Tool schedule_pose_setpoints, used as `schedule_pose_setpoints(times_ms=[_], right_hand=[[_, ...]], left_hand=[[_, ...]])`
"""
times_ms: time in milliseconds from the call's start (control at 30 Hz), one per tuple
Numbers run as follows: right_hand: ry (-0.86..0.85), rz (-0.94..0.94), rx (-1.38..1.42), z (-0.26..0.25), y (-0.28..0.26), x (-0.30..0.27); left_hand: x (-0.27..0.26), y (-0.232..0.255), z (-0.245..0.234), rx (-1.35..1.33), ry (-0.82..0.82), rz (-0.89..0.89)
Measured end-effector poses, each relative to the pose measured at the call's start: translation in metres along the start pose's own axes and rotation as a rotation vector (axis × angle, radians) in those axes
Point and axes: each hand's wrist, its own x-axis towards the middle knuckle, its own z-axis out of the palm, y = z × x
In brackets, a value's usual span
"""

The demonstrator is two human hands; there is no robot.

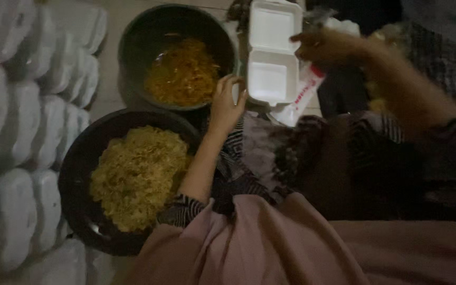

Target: The person scoops noodles from a large bowl into small plastic bags and places them into white styrofoam containers. They also add a shredded vegetable mixture to the bags and containers, then close the containers and stack them.

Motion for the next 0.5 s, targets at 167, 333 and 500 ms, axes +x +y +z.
schedule_pose_setpoints(times_ms=[167,333,500], right_hand=[[0.151,-0.053,-0.232,-0.056,0.030,-0.066],[0.134,-0.053,-0.252,-0.084,0.080,-0.073],[0.147,-0.127,-0.192,-0.100,0.094,-0.040]], left_hand=[[0.038,0.022,0.041,-0.072,-0.136,0.129],[0.051,0.027,0.070,-0.058,-0.229,0.196],[0.051,0.016,0.060,-0.003,-0.307,0.054]])
